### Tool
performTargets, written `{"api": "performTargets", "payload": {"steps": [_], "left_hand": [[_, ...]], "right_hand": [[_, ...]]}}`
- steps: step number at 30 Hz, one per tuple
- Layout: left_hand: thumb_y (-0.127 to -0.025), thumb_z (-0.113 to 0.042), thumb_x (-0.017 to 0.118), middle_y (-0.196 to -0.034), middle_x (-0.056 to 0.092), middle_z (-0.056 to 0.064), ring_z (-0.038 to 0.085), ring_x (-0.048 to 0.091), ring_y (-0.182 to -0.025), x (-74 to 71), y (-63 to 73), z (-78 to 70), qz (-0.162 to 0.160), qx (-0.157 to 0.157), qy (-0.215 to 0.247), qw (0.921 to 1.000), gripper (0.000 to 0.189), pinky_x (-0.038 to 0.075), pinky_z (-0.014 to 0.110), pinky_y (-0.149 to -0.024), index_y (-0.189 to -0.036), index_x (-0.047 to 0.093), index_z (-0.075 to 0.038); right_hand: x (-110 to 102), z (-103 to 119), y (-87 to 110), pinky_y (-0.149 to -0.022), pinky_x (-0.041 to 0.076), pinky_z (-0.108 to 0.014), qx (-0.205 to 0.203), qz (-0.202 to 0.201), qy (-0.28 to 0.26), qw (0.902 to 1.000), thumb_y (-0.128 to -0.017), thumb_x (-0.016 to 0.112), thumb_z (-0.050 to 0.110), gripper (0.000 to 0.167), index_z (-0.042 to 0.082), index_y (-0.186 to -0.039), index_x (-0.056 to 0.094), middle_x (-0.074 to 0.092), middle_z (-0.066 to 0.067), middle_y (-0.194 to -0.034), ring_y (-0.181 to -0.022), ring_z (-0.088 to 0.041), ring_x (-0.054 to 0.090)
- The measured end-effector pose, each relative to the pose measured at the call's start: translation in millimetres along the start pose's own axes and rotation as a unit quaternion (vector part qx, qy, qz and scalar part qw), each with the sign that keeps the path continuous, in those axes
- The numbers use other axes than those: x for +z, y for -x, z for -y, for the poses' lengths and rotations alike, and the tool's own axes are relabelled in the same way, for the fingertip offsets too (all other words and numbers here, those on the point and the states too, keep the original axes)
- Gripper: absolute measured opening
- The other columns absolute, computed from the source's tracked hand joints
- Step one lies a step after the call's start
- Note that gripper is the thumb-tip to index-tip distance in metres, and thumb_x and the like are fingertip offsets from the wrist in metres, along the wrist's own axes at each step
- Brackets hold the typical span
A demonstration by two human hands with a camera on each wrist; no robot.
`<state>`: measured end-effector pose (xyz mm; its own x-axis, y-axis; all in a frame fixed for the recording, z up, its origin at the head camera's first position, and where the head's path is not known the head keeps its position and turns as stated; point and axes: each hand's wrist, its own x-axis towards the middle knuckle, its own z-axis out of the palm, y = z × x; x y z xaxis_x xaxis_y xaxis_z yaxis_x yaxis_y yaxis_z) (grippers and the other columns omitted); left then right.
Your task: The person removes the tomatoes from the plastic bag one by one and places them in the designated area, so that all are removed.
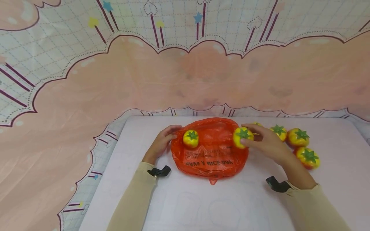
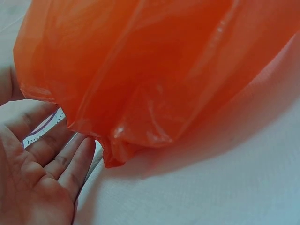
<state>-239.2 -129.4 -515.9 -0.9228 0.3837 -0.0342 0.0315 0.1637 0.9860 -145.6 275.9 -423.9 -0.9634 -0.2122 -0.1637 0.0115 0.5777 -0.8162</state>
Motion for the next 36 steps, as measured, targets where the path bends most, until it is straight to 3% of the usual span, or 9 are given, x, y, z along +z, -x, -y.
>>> {"api": "performTargets", "payload": {"steps": [6, 10, 13, 17, 19, 24, 30, 36], "left_hand": [[-0.099, -0.013, 0.053, -0.145, 0.060, 0.003, 0.023, 0.054, -0.135, 0.3, 0.0, 0.3, -0.002, 0.001, -0.004, 1.0000, 0.043, 0.040, 0.046, -0.119, -0.142, 0.058, -0.014], [-0.099, -0.013, 0.053, -0.145, 0.059, 0.003, 0.023, 0.054, -0.135, 0.4, -0.6, 1.1, 0.000, 0.001, -0.001, 1.0000, 0.043, 0.041, 0.046, -0.119, -0.142, 0.058, -0.015], [-0.099, -0.012, 0.053, -0.145, 0.059, 0.003, 0.023, 0.054, -0.135, 0.7, -0.7, 1.3, 0.000, -0.001, 0.003, 1.0000, 0.043, 0.041, 0.046, -0.119, -0.141, 0.058, -0.016], [-0.099, -0.011, 0.053, -0.145, 0.059, 0.005, 0.024, 0.054, -0.134, 0.9, 0.5, 0.5, -0.002, -0.003, 0.008, 1.0000, 0.042, 0.040, 0.046, -0.120, -0.141, 0.058, -0.014], [-0.099, -0.011, 0.053, -0.145, 0.059, 0.006, 0.025, 0.055, -0.134, 1.1, 0.7, 0.0, -0.002, -0.002, 0.009, 1.0000, 0.043, 0.039, 0.047, -0.120, -0.141, 0.058, -0.013], [-0.099, -0.010, 0.052, -0.145, 0.059, 0.008, 0.025, 0.055, -0.133, 1.5, -0.6, -1.0, 0.000, 0.003, 0.013, 0.9999, 0.044, 0.039, 0.047, -0.120, -0.142, 0.057, -0.010], [-0.099, -0.010, 0.053, -0.145, 0.059, 0.008, 0.026, 0.055, -0.133, 0.6, -1.3, -1.6, 0.002, 0.001, 0.018, 0.9998, 0.044, 0.040, 0.046, -0.120, -0.143, 0.056, -0.008], [-0.099, -0.009, 0.052, -0.146, 0.058, 0.009, 0.027, 0.054, -0.134, 1.0, -0.7, -0.9, 0.002, -0.003, 0.018, 0.9998, 0.044, 0.039, 0.047, -0.120, -0.143, 0.056, -0.010]], "right_hand": [[-8, -7, 6.4, -0.099, 0.054, -0.060, 0.011, -0.004, 0.012, 0.9999, -0.098, 0.065, 0.041, 0.071, 0.016, -0.158, 0.037, 0.040, -0.019, -0.158, -0.133, -0.050, 0.049], [-10, -12, 10.7, -0.091, 0.061, -0.045, 0.005, -0.007, -0.001, 1.0000, -0.099, 0.064, 0.038, 0.069, 0.018, -0.159, 0.036, 0.040, -0.017, -0.158, -0.135, -0.047, 0.047], [-10, -16, 13.7, -0.083, 0.062, -0.031, 0.000, -0.007, -0.021, 0.9998, -0.100, 0.065, 0.035, 0.066, 0.018, -0.158, 0.038, 0.041, -0.013, -0.156, -0.130, -0.030, 0.055], [-11, -21, 17.5, -0.080, 0.062, -0.027, 0.005, -0.015, -0.022, 0.9996, -0.100, 0.065, 0.034, 0.064, 0.018, -0.157, 0.041, 0.043, -0.008, -0.150, -0.115, -0.008, 0.059], [-14, -23, 19.4, -0.080, 0.062, -0.026, 0.011, -0.019, -0.017, 0.9996, -0.100, 0.064, 0.034, 0.065, 0.016, -0.157, 0.039, 0.042, -0.010, -0.149, -0.119, -0.016, 0.059], [-20, -27, 22.8, -0.080, 0.061, -0.026, 0.031, -0.024, 0.000, 0.9992, -0.100, 0.063, 0.038, 0.071, 0.015, -0.159, 0.032, 0.036, -0.021, -0.157, -0.134, -0.053, 0.044], [-24, -32, 26.5, -0.078, 0.059, -0.021, 0.037, -0.034, 0.003, 0.9987, -0.100, 0.063, 0.037, 0.069, 0.017, -0.159, 0.033, 0.033, -0.021, -0.158, -0.135, -0.056, 0.040], [-29, -36, 30.2, -0.079, 0.062, -0.027, 0.056, -0.039, 0.002, 0.9977, -0.098, 0.064, 0.041, 0.072, 0.019, -0.159, 0.033, 0.029, -0.024, -0.160, -0.136, -0.056, 0.037]]}}
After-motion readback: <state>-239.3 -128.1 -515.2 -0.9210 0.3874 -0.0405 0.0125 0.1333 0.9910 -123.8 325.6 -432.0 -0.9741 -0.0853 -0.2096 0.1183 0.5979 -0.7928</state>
